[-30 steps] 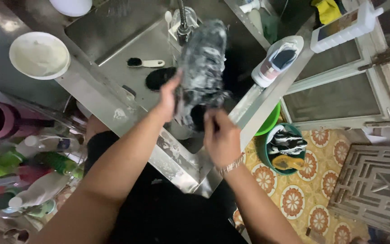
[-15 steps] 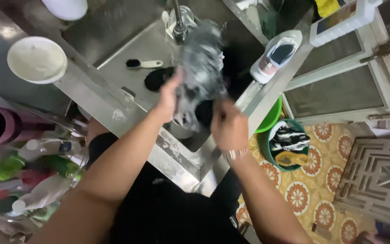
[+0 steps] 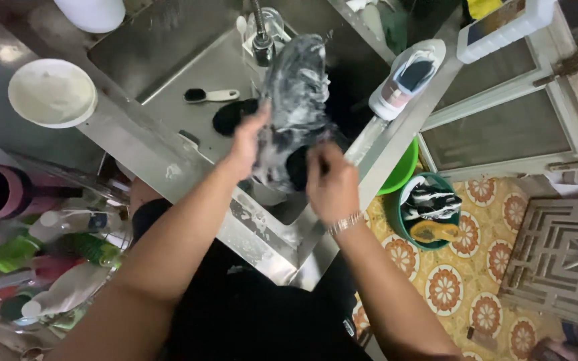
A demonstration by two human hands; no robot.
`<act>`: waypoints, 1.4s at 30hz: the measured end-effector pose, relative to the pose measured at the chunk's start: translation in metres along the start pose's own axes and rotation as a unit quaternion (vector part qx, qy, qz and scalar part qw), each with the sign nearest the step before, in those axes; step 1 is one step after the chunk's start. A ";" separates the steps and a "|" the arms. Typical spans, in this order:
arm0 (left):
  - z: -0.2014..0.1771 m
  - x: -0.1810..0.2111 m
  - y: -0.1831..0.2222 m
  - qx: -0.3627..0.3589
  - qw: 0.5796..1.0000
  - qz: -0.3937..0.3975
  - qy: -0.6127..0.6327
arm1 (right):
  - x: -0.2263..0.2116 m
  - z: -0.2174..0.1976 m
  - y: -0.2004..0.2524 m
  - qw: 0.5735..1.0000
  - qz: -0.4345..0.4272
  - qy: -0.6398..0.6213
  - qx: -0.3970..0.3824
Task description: Washing and scrubbing black sneakers in a sink with brushes and soap.
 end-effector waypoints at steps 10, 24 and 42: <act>0.029 0.015 0.013 -0.047 0.978 -0.124 0.163 | -0.021 -0.015 0.007 0.997 -0.011 -0.074 -0.014; 0.032 0.048 0.016 -0.104 0.985 -0.042 0.133 | -0.015 -0.003 0.012 0.995 -0.052 -0.072 -0.036; 0.043 0.075 0.023 -0.100 0.971 0.001 0.216 | -0.009 0.010 0.020 0.987 0.022 -0.151 -0.052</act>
Point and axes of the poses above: each hand's wrist, its own y-axis away from the middle knuckle, its own z-axis out of the palm, x = y × z, the point moved 10 cm from there along -y, towards the middle knuckle, and after that the axes turned 4 degrees about y, right-handed, at the moved point
